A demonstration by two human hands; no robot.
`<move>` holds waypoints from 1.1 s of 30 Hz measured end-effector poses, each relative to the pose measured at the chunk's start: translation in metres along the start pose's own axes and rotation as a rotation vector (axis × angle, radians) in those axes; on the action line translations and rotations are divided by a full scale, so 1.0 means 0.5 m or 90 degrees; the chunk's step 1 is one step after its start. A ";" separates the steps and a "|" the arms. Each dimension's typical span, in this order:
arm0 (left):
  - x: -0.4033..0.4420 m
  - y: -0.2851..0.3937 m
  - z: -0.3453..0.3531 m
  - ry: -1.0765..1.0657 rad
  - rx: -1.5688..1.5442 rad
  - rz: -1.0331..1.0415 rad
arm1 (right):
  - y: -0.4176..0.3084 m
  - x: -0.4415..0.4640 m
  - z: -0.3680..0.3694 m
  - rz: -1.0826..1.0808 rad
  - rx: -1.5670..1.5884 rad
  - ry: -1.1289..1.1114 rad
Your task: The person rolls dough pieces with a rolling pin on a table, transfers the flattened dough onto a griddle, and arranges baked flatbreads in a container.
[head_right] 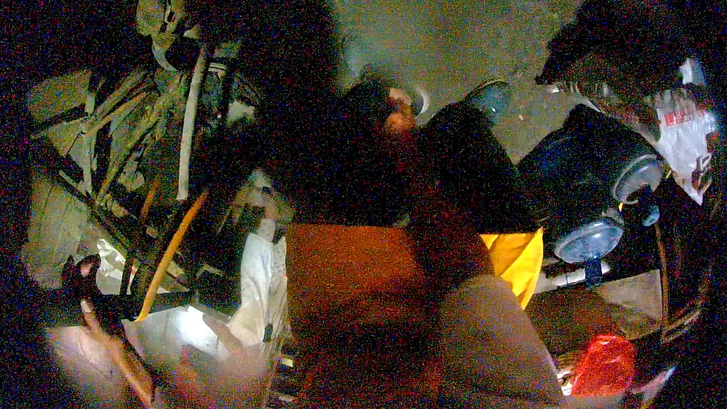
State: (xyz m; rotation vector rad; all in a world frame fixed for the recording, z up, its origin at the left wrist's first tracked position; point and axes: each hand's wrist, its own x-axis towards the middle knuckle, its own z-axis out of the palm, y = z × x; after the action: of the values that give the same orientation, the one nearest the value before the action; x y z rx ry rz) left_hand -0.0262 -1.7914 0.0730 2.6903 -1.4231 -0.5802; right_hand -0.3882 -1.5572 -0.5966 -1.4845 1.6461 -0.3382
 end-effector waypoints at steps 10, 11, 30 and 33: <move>-0.003 0.006 0.003 -0.008 -0.003 0.005 | -0.039 0.049 -0.112 0.240 0.239 -0.106; 0.001 0.009 0.006 -0.011 -0.002 0.005 | -0.041 0.046 -0.108 0.244 0.242 -0.110; -0.001 0.021 0.010 -0.025 -0.018 0.033 | -0.098 0.051 -0.183 0.278 0.351 -0.138; 0.008 0.024 0.018 -0.032 -0.018 0.038 | -0.047 0.037 -0.124 0.487 0.439 -0.250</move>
State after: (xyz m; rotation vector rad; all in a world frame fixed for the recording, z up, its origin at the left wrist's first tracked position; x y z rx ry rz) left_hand -0.0365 -1.8001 0.0660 2.6202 -1.4892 -0.6622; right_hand -0.4164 -1.6008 -0.5516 -0.3302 1.4367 -0.1392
